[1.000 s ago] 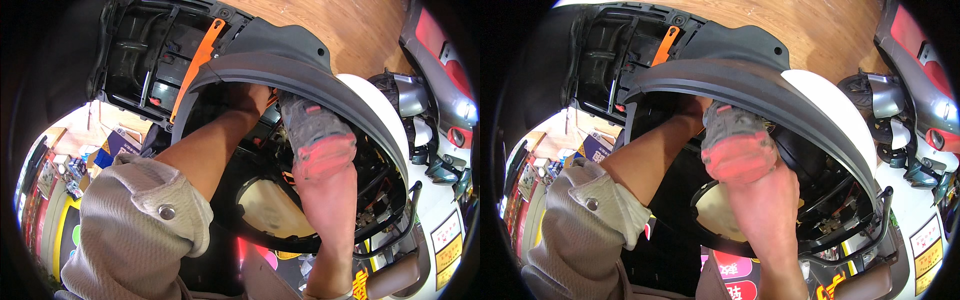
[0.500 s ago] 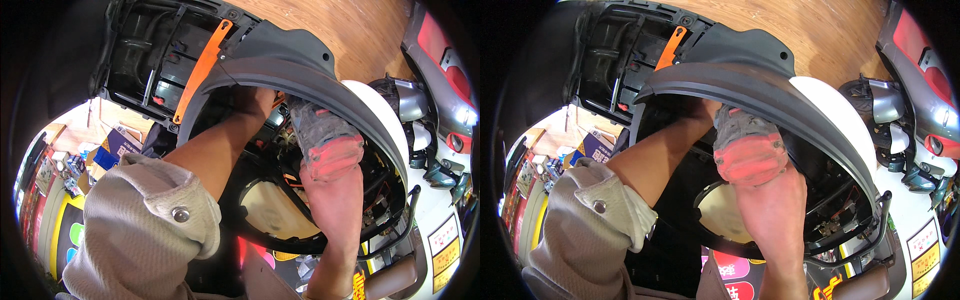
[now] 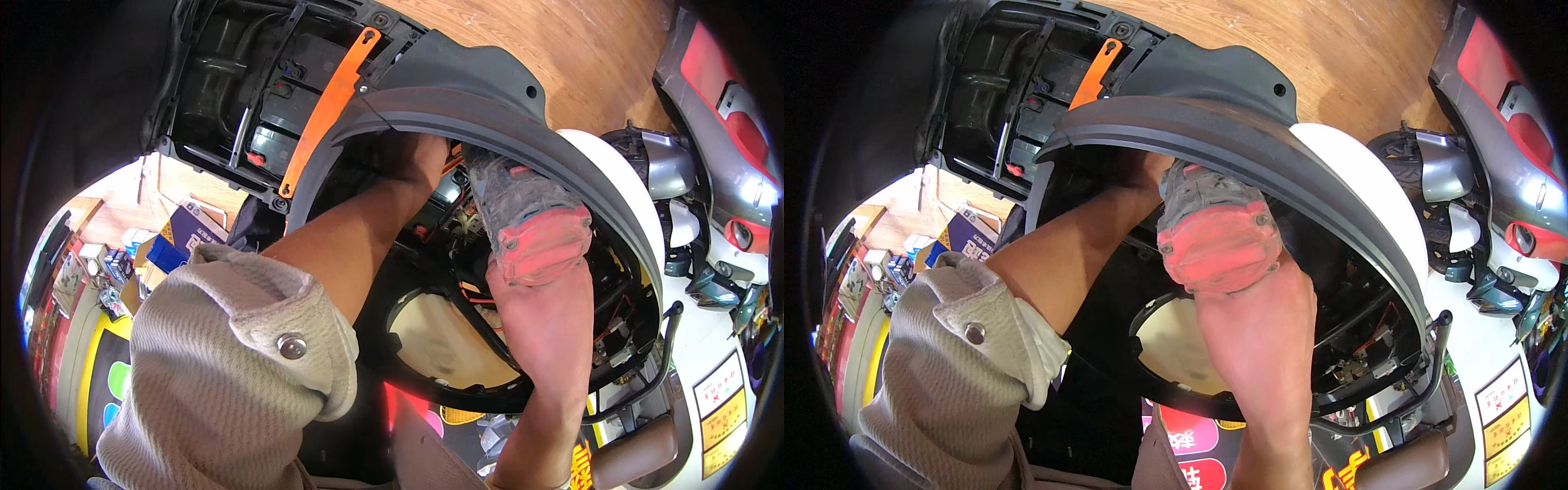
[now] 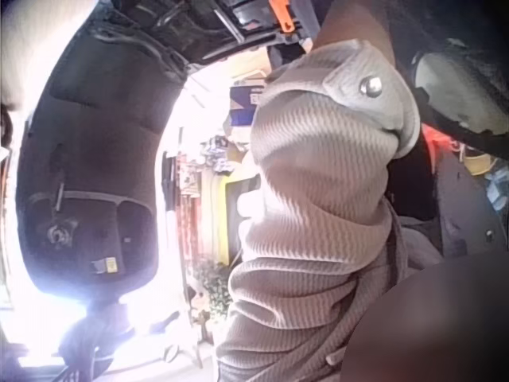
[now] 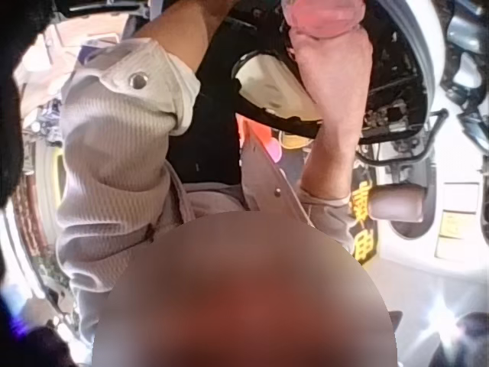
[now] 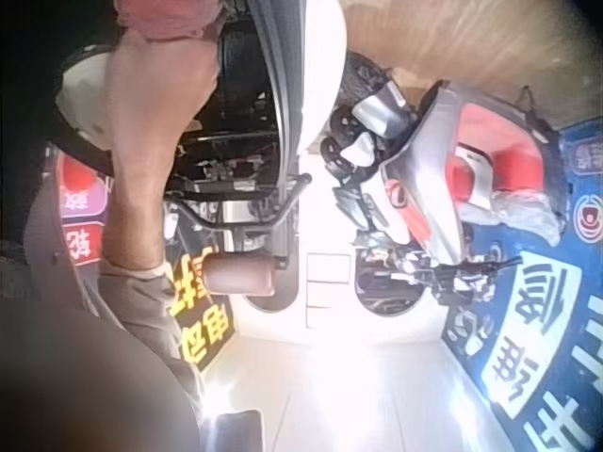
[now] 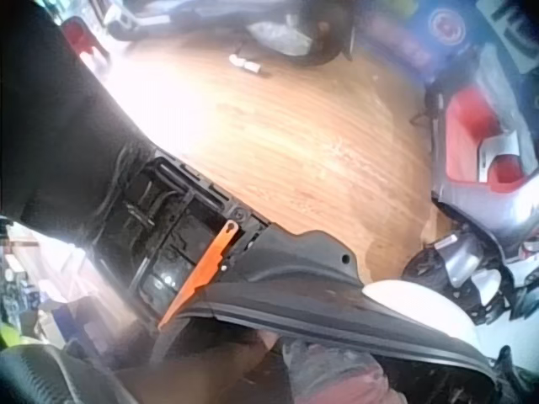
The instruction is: The person uses a cordless drill to remove and reinstall screws on a scooter's under-seat compartment. They then search through a pink basin of small parts to find a specific component, and return to the scooter to continue the repair.
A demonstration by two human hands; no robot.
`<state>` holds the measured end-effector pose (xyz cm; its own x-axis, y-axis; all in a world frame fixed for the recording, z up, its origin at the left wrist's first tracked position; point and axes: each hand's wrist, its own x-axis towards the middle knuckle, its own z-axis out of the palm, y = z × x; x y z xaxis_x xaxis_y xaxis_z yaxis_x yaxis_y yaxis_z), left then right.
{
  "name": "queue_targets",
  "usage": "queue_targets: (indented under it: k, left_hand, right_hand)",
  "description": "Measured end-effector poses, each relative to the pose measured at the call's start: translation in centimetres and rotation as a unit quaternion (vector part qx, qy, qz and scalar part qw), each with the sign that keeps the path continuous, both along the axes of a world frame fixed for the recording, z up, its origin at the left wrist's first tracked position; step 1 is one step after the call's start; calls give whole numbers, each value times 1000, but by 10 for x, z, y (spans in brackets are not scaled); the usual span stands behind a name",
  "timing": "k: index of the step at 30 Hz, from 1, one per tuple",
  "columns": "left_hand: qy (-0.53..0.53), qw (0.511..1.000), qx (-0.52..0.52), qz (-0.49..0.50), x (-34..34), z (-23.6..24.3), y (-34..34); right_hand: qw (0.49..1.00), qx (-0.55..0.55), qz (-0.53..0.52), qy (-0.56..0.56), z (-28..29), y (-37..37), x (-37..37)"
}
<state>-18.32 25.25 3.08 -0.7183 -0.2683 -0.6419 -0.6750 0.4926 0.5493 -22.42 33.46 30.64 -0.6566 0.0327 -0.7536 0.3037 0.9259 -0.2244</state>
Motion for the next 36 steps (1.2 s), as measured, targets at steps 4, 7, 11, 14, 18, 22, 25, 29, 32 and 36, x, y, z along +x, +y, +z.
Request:
queue_targets:
  k: [4, 7, 11, 14, 18, 22, 25, 29, 32, 36]
  left_hand:
    - [31, 999, 5, 20, -1, -2, 3]
    - [65, 998, -7, -15, 4, -5, 2]
    - [18, 997, 17, 77, 2, -9, 5]
    - [56, 996, -16, 63, 11, -25, -1]
    - [-121, 992, 38, -23, -30, 58, -6]
    - [-102, 989, 33, -99, -20, 47, -20]
    - [-112, 982, 5, -150, -20, 72, -10]
    - [-166, 895, 410, 55, -27, 157, -34]
    - [-85, 873, 475, 71, -28, 202, -57]
    - [-115, 840, 522, 90, -22, 209, -80]
  right_hand:
    - [1000, -8, 3, 25, 0, 2, 2]
    - [1000, -3, -5, 17, 1, -2, 2]
    - [1000, -22, -15, 12, -1, 0, 1]
    - [998, -10, 56, 17, -5, 9, 2]
    - [996, -28, 80, 16, 26, 40, 19]
    - [985, 2, 138, 102, 68, 74, 65]
    - [979, -49, -161, 111, 81, 100, 90]
    - [946, -139, -273, 107, 110, 149, 105]
    - [871, -235, -425, 69, 118, 152, 108]
    - [842, -283, -458, 43, 120, 169, 127]
